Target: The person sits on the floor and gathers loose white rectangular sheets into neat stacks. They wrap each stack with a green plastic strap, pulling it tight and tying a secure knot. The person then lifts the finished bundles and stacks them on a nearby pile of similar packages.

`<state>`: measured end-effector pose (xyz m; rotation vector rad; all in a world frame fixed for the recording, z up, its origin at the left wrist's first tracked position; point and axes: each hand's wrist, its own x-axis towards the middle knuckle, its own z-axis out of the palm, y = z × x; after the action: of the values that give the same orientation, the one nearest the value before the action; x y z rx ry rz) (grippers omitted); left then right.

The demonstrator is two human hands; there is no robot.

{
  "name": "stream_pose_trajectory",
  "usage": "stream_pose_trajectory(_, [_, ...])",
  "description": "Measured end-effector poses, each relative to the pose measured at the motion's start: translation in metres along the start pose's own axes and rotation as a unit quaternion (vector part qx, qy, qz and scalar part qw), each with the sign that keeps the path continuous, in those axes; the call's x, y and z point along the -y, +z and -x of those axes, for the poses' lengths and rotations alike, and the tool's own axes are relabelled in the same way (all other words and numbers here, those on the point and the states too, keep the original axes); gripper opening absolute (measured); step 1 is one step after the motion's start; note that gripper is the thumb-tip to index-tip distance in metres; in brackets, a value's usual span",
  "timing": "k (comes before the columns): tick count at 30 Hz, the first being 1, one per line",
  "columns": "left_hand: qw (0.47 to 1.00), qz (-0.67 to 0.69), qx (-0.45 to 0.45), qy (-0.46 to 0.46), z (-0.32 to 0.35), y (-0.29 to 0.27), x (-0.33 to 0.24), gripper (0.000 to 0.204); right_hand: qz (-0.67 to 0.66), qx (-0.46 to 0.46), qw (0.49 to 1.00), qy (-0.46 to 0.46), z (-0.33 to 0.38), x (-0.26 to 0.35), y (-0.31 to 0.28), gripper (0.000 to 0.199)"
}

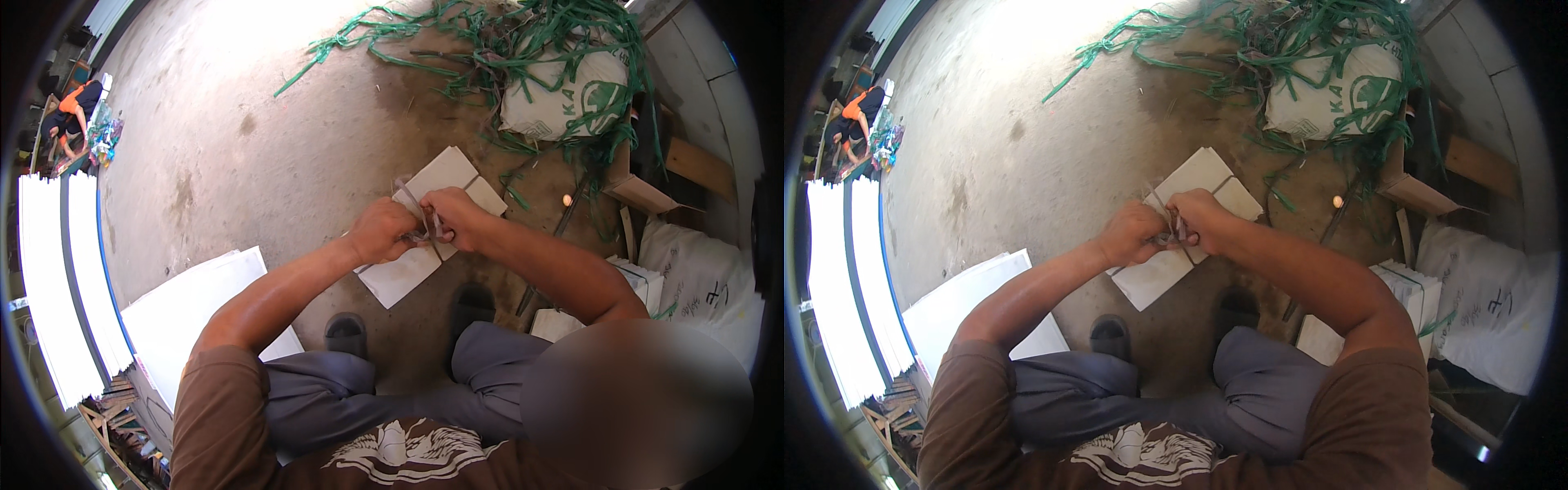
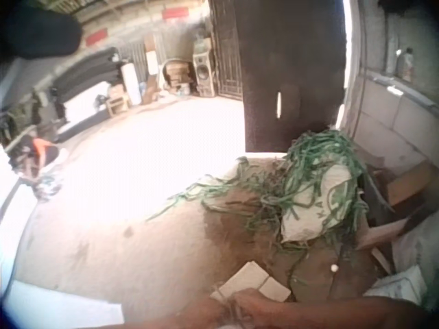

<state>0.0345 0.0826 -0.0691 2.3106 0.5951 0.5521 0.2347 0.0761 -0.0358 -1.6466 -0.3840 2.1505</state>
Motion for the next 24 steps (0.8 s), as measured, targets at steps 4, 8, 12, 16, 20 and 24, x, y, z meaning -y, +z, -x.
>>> stream_pose_trajectory(4, [0.999,0.029,-0.021,0.033,-0.003,0.003,0.014,0.025,0.049,0.073,0.991,-0.105,0.000,-0.010,-0.017,0.022])
stream_pose_trajectory(8, [0.911,0.264,-0.008,-0.316,0.000,-0.010,0.003,0.045,0.115,0.088,0.964,-0.222,-0.007,-0.023,-0.025,0.026])
stream_pose_trajectory(12, [0.902,0.330,-0.116,-0.252,-0.011,-0.018,-0.014,0.052,0.218,0.097,0.908,-0.344,-0.013,-0.024,-0.026,0.024])
stream_pose_trajectory(16, [0.921,0.313,-0.088,-0.214,-0.037,-0.034,-0.036,0.049,0.242,0.138,0.888,-0.366,-0.015,-0.025,-0.027,0.021])
stream_pose_trajectory(20, [0.894,0.366,-0.117,-0.230,-0.047,-0.032,-0.052,0.053,0.267,0.118,0.897,-0.331,-0.004,-0.012,-0.016,0.020])
stream_pose_trajectory(24, [0.961,0.117,-0.150,-0.199,-0.023,-0.022,-0.020,0.065,0.198,0.128,0.903,-0.359,-0.022,-0.023,-0.028,0.019])
